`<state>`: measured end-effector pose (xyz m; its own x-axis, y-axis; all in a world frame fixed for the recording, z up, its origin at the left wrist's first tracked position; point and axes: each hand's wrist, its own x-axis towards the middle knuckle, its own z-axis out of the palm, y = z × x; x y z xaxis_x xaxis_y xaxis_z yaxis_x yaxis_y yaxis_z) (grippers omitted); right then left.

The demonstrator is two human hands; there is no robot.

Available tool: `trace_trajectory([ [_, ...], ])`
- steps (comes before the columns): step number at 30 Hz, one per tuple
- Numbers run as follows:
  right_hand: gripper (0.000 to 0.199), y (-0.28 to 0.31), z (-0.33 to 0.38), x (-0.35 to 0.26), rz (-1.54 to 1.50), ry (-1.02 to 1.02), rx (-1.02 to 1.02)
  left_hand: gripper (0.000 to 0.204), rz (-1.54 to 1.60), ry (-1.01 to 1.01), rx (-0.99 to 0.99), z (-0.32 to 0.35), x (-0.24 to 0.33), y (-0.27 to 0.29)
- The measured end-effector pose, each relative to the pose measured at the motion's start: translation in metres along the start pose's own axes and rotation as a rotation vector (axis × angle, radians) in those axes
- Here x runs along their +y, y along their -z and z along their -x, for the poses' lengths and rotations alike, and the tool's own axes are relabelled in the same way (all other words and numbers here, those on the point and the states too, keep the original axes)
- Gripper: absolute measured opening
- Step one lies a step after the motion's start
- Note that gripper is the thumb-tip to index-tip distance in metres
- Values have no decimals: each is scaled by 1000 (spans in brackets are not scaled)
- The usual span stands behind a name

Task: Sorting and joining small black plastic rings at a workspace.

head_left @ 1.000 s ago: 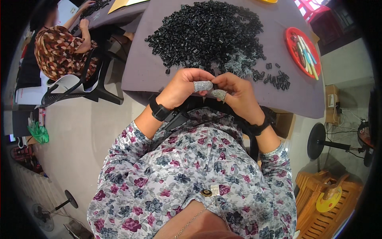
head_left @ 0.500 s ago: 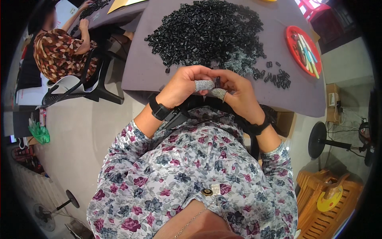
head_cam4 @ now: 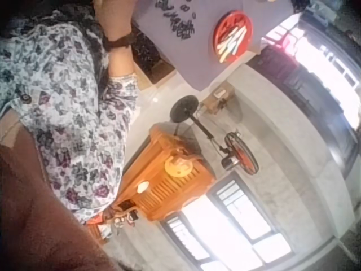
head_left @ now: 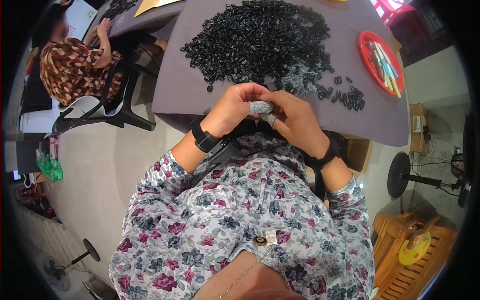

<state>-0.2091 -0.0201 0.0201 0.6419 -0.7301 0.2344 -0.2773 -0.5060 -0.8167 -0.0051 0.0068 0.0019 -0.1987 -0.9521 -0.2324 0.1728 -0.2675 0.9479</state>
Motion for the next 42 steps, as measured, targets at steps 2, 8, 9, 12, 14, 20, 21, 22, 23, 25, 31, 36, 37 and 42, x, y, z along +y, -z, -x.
trace_trajectory([
  [2,51,-1,-1,-1,44,7,2,46,16,-27,-33,-4,-7,5],
  [8,52,-7,-3,2,178,21,87,49,35,-42,-8,-6,-8,7],
  [9,50,-6,-5,3,249,63,114,49,33,-63,-7,-7,-10,8],
  [12,44,-5,-7,3,447,108,119,50,-6,-14,8,-9,-6,6],
  [14,39,-4,-8,2,544,122,96,50,-57,-25,3,-9,-4,7],
  [20,32,-5,-10,2,706,196,61,50,-255,-73,-17,-5,5,8],
  [21,33,-5,-9,1,703,195,59,49,-273,-82,-23,-5,4,9],
  [22,33,-5,-8,0,700,196,56,49,-265,-83,-26,-5,2,10],
  [23,34,-6,-7,0,705,191,57,49,-256,-84,-28,-5,1,11],
  [25,36,-8,-6,1,717,180,60,49,-250,-87,-27,-5,0,10],
  [31,35,-8,-5,-2,634,175,54,47,-288,-103,-20,-5,-3,11],
  [36,34,-3,-5,0,594,222,66,43,-225,-21,-18,-3,0,8],
  [37,34,-3,-5,-1,593,227,67,42,-231,-17,-33,-3,-1,8],
  [42,34,-4,-4,4,673,240,30,36,-259,8,-127,-4,0,11],
])
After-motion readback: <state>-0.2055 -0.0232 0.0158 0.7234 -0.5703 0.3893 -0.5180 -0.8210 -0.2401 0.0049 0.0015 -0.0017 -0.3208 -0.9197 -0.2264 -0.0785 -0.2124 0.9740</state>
